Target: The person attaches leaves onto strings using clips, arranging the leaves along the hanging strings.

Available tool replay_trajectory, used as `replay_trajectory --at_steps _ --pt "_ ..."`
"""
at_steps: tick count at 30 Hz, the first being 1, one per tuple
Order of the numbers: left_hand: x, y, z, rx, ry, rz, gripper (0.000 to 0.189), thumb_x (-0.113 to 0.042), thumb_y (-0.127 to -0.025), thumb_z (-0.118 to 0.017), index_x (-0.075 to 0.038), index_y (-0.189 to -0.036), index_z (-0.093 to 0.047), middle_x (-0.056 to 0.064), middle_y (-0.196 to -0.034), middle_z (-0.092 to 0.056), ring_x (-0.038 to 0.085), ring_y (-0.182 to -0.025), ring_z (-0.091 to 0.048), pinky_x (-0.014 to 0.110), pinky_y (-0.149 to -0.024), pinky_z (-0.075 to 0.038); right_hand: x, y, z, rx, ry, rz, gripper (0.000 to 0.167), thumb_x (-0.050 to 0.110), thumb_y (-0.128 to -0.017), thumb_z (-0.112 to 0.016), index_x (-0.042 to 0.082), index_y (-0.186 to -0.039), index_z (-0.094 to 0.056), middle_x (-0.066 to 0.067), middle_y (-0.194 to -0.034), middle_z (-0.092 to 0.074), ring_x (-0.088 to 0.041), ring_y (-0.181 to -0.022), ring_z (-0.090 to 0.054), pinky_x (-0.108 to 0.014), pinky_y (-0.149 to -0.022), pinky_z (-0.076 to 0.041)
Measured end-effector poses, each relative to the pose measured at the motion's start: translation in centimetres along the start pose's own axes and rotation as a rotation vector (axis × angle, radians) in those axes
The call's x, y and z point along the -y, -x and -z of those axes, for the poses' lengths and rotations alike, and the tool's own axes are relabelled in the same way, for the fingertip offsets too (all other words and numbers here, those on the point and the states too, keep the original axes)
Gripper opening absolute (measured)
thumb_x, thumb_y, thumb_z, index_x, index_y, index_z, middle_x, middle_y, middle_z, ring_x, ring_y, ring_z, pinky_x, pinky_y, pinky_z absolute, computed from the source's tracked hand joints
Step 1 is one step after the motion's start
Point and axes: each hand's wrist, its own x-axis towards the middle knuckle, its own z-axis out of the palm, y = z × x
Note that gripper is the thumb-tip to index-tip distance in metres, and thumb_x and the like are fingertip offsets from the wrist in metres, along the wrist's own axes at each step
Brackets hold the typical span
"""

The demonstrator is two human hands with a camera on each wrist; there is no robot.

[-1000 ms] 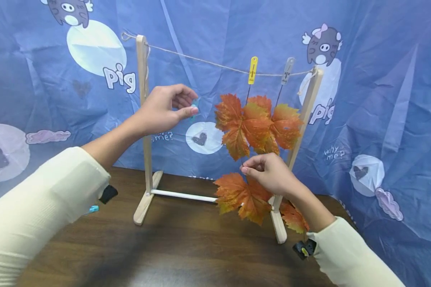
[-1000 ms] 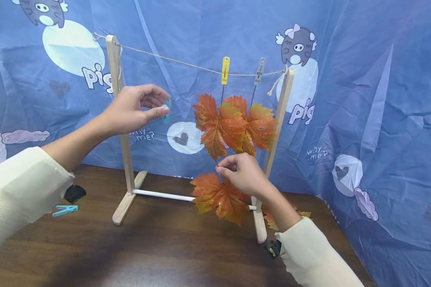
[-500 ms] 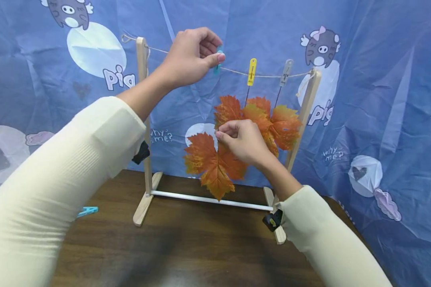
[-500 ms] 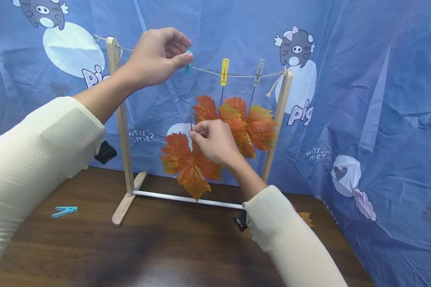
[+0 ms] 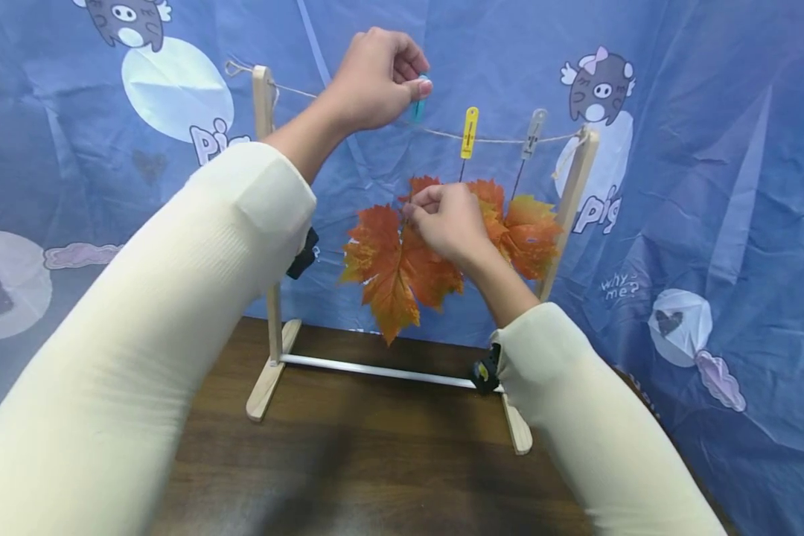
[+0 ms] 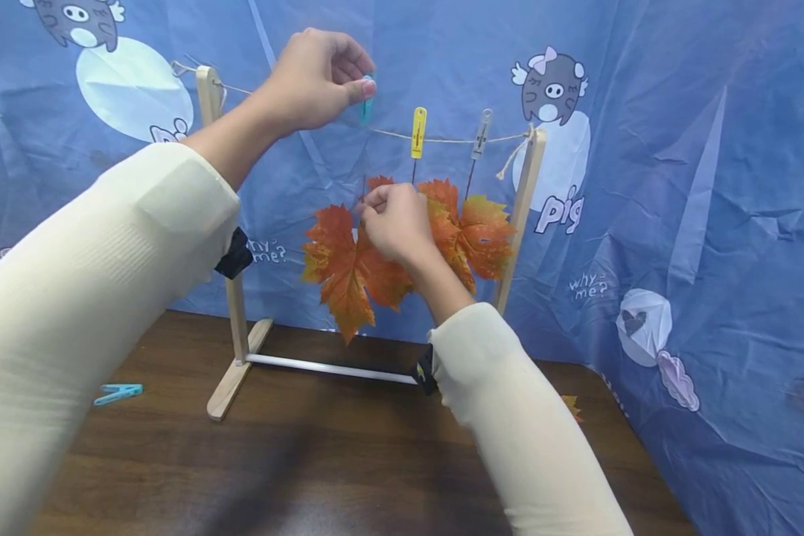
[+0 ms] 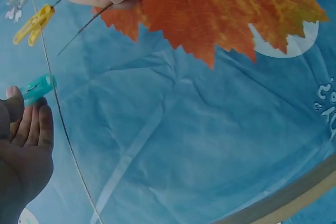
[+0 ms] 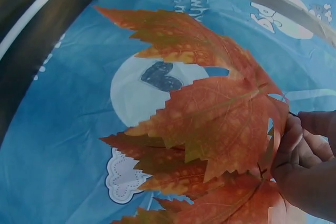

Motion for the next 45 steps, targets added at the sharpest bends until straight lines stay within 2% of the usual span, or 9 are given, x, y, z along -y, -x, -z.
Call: replay_trajectory --at_steps 6,10,16,23,28,35,39,45 --pt "0.7 -0.2 -0.4 0.032 -0.021 0.024 0.035 -0.030 -0.105 -0.058 -0.008 -0.132 -0.064 0.002 -0.124 -0.066 0.011 -0.107 -0.061 0.022 -0.093 -0.049 -0.2 -0.6 0.0 0.003 0.005 -0.055 0.022 0.023 -0.105 -0.062 0.006 -0.102 -0.074 -0.005 -0.093 -0.074 -0.018 -0.081 -0.068 -0.031 -0.061 -0.051" --pt "0.8 -0.3 -0.5 0.043 -0.005 0.025 0.033 -0.029 -0.105 -0.060 -0.008 -0.129 -0.066 0.002 -0.120 -0.068 0.011 -0.105 -0.062 0.023 -0.092 -0.050 -0.4 -0.7 0.0 0.014 0.016 -0.066 0.022 0.023 -0.105 -0.061 0.006 -0.103 -0.074 -0.006 -0.093 -0.074 -0.019 -0.080 -0.068 -0.031 -0.059 -0.050" --pt "0.6 -0.4 -0.4 0.048 -0.031 0.002 0.031 -0.029 -0.105 -0.060 -0.008 -0.126 -0.068 0.003 -0.115 -0.069 0.012 -0.103 -0.063 0.025 -0.091 -0.050 -0.6 -0.8 0.1 0.009 0.013 -0.052 0.022 0.023 -0.105 -0.061 0.005 -0.106 -0.074 -0.006 -0.095 -0.073 -0.020 -0.078 -0.067 -0.031 -0.058 -0.049" --pt "0.8 -0.5 -0.4 0.077 -0.058 0.010 0.029 -0.028 -0.104 -0.060 -0.008 -0.122 -0.072 0.005 -0.111 -0.073 0.012 -0.098 -0.064 0.025 -0.089 -0.050 -0.1 -1.3 0.0 -0.020 0.038 -0.029 0.021 0.024 -0.105 -0.062 0.007 -0.102 -0.074 -0.007 -0.091 -0.073 -0.020 -0.073 -0.064 -0.031 -0.057 -0.048" --pt "0.9 -0.6 -0.5 0.106 -0.060 0.021 0.029 -0.028 -0.103 -0.061 -0.009 -0.120 -0.074 0.004 -0.112 -0.075 0.011 -0.098 -0.066 0.025 -0.089 -0.051 0.2 -1.6 0.0 -0.039 0.023 -0.019 0.022 0.021 -0.104 -0.062 0.004 -0.108 -0.075 -0.007 -0.093 -0.074 -0.018 -0.076 -0.067 -0.030 -0.058 -0.049" --pt "1.1 -0.7 -0.7 0.086 -0.046 0.030 0.027 -0.027 -0.103 -0.062 -0.008 -0.117 -0.075 0.004 -0.106 -0.075 0.009 -0.090 -0.065 0.022 -0.086 -0.050 0.2 -1.8 -0.1 -0.041 0.014 -0.004 0.021 0.020 -0.104 -0.062 0.003 -0.108 -0.075 -0.007 -0.093 -0.075 -0.018 -0.078 -0.068 -0.030 -0.057 -0.049" --pt "1.2 -0.5 -0.8 0.087 -0.044 0.041 0.028 -0.029 -0.103 -0.061 -0.009 -0.119 -0.074 0.003 -0.106 -0.074 0.009 -0.090 -0.064 0.024 -0.087 -0.050 0.4 -1.9 -0.1 -0.017 0.005 -0.016 0.021 0.019 -0.104 -0.062 0.003 -0.108 -0.074 -0.008 -0.094 -0.075 -0.019 -0.076 -0.067 -0.029 -0.055 -0.047" --pt "1.3 -0.6 -0.6 0.095 -0.040 0.053 0.028 -0.029 -0.102 -0.063 -0.009 -0.117 -0.075 0.003 -0.105 -0.075 0.008 -0.088 -0.064 0.022 -0.085 -0.049 0.7 -2.1 0.0 -0.025 -0.002 -0.005 0.021 0.017 -0.104 -0.061 0.002 -0.107 -0.075 -0.009 -0.093 -0.075 -0.018 -0.076 -0.068 -0.029 -0.058 -0.049"
